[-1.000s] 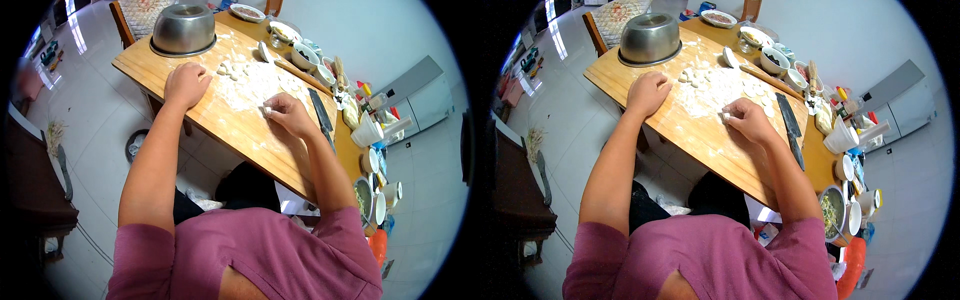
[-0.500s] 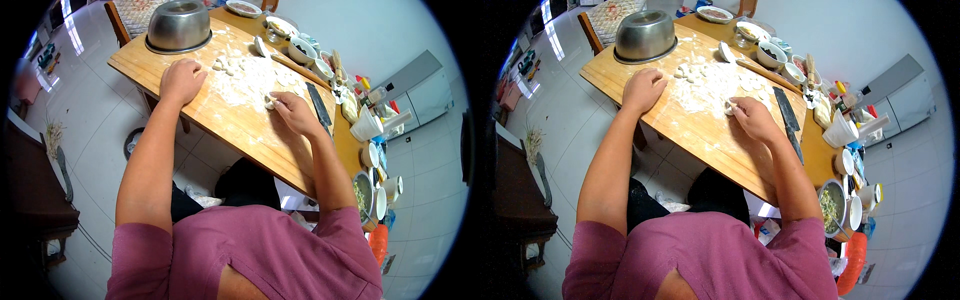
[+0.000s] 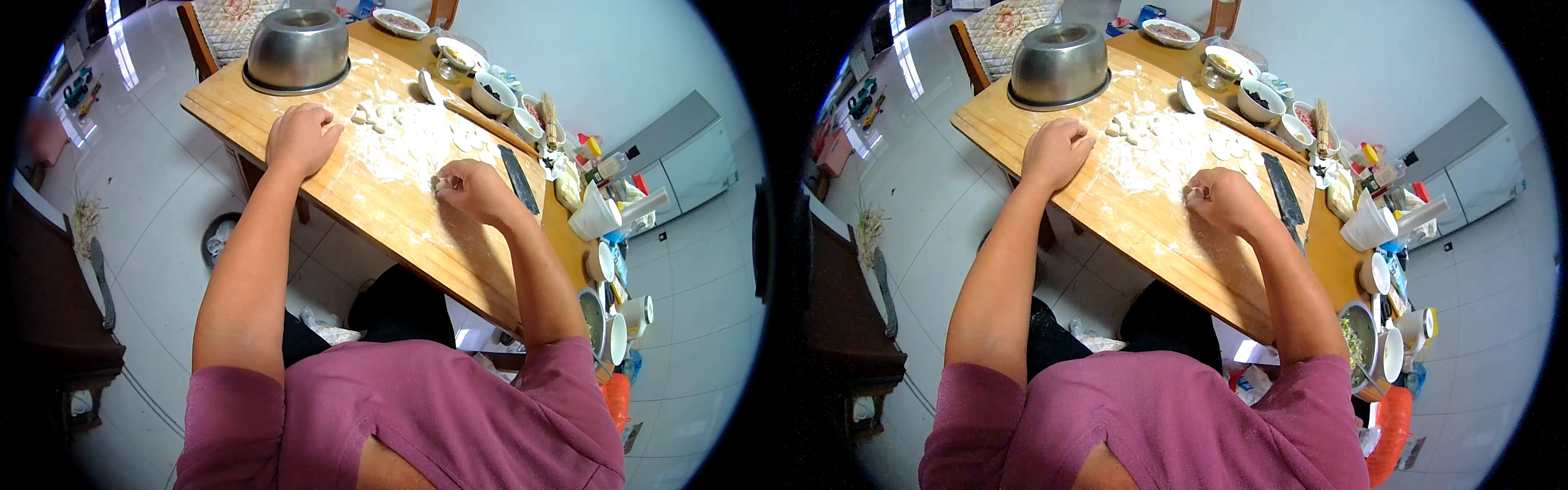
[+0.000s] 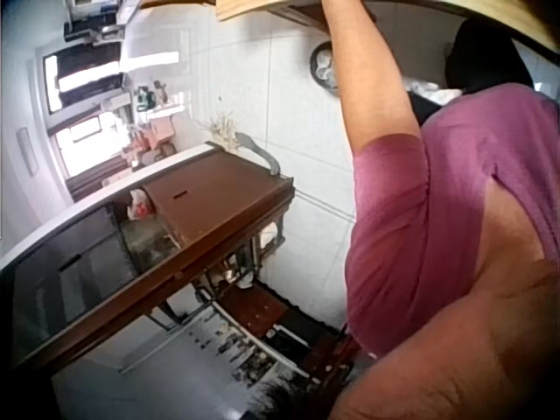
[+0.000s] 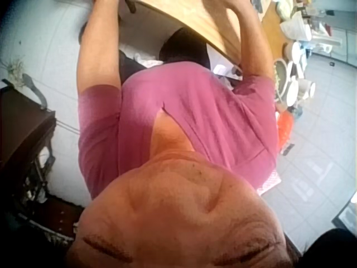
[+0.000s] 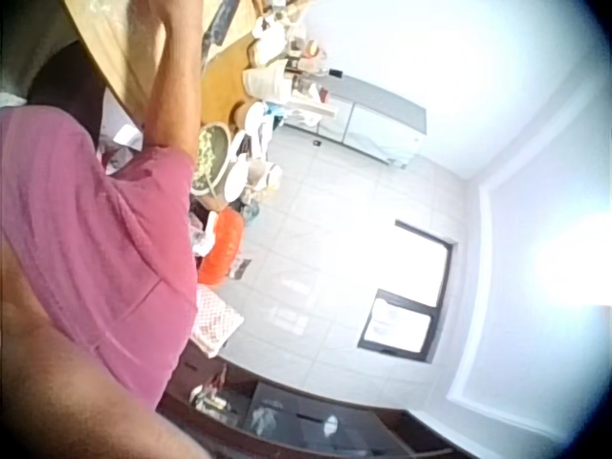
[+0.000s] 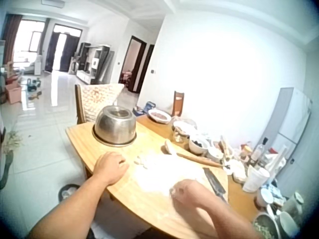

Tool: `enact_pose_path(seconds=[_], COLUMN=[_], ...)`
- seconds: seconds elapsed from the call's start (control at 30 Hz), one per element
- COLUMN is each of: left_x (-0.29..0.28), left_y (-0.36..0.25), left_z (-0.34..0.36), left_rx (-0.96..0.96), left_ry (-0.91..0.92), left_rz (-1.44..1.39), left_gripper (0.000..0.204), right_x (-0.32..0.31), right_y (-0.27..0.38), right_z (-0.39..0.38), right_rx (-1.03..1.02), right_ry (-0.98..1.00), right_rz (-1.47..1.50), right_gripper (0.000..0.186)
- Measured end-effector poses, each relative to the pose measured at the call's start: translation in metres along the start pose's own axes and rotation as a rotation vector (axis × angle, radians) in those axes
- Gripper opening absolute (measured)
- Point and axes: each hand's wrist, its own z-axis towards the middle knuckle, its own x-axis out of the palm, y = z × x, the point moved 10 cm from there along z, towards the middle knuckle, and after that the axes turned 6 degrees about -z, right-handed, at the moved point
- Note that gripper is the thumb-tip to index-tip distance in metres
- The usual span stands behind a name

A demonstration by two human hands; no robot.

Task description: The person rolls a long dough log on a floured wooden board, cuts it into small pieces with a knife, then rolls each piece into a ball and flattens it into a small disc. The discs are arranged on the board.

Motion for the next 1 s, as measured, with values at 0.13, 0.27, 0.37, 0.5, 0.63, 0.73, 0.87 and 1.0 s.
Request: enact_pose_path(seconds=[0.13,0.27,0.37,0.5,0.63,0.73,0.87,1.0], left_x=[0.001,-0.001,0.000,0.000,0.000,-0.001,-0.002,0.001], left_y=[-0.001,-0.003,0.000,0.000,-0.001,0.000,-0.007,-0.004], left_z=[0.000,-0.001,-0.001,-0.001,-0.001,-0.001,0.000,0.001], left_rx=[0.013,0.001,-0.006,-0.010,-0.004,0.008,-0.012,0.000], left_ry=[0.006,0.018,0.014,0.014,0.011,-0.010,0.027,0.040], left_rz=[0.001,0.005,-0.006,-0.008,0.002,0.003,0.020,-0.001], left_gripper=[0.030,0.030,0.030,0.031,0.032,0.032,0.031,0.031], right_x=[0.006,0.009,0.003,0.007,0.011,0.009,0.008,0.039], right_y=[-0.005,-0.009,0.000,-0.006,-0.009,-0.001,0.027,0.044], right_z=[0.005,0.005,0.001,0.004,0.004,0.001,-0.003,0.001], right_rx=[0.037,0.070,0.041,0.067,0.058,0.021,-0.153,-0.330], right_ry=[0.034,0.078,0.033,0.045,0.085,0.121,0.003,-0.024], right_rz=[-0.080,-0.059,-0.068,-0.034,-0.044,-0.107,-0.259,-0.306], right_gripper=[0.022,0.023,0.022,0.024,0.024,0.033,0.071,0.103])
